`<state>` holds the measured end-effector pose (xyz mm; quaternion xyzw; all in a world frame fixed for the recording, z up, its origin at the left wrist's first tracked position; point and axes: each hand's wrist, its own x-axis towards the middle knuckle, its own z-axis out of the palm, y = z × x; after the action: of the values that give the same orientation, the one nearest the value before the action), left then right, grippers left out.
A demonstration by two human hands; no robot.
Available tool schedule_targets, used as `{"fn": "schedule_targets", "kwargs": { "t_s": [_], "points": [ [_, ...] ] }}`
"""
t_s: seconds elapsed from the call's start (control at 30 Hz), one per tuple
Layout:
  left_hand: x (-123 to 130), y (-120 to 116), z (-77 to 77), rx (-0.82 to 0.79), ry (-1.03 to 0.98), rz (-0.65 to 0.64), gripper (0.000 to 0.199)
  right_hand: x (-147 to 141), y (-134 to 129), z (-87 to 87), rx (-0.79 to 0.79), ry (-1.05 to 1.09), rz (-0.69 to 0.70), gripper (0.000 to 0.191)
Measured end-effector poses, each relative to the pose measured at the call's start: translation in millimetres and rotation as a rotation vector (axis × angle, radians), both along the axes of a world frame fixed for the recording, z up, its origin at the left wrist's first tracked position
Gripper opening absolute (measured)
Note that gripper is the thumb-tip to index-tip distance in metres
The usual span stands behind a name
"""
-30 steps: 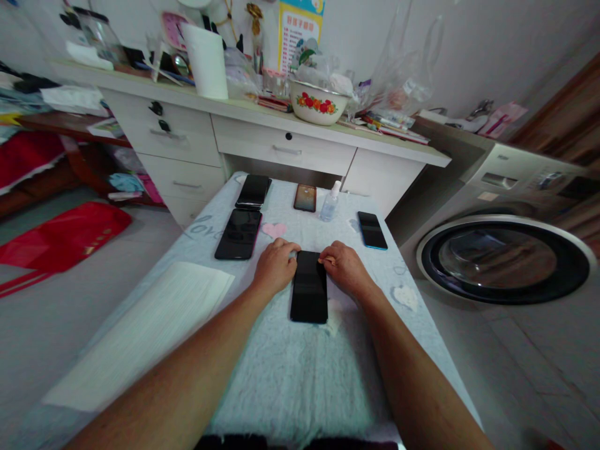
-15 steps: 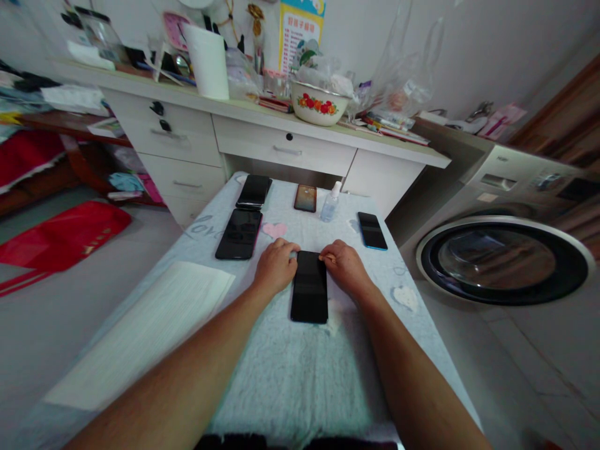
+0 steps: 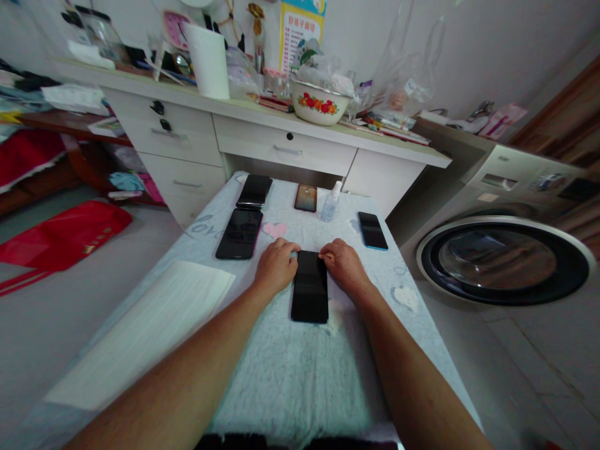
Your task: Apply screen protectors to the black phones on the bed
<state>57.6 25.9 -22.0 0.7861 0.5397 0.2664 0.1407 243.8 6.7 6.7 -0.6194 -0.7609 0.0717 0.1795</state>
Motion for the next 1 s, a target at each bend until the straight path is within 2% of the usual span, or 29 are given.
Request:
{"fn": "schedule_targets", "kwargs": {
  "t_s": [0.23, 0.73, 0.87, 1.0],
  "points": [
    [0, 0, -0.5, 0.002, -0.013, -0.010, 0.030, 5, -2, 2.8, -0.031, 0.019, 0.073, 0.011],
    [0, 0, -1.6, 0.017, -0.002, -0.009, 0.030, 18, -11, 18.0, -0.251, 0.199, 0.269, 0.014],
    [0, 0, -0.6, 0.007, 0.001, -0.004, 0.030, 19, -12, 17.9, -0.282, 0.243, 0.279, 0.013],
    [0, 0, -0.7, 0.008, -0.003, -0.005, 0.029, 17, -10, 14.5, -0.228, 0.257, 0.229, 0.012]
  ]
}}
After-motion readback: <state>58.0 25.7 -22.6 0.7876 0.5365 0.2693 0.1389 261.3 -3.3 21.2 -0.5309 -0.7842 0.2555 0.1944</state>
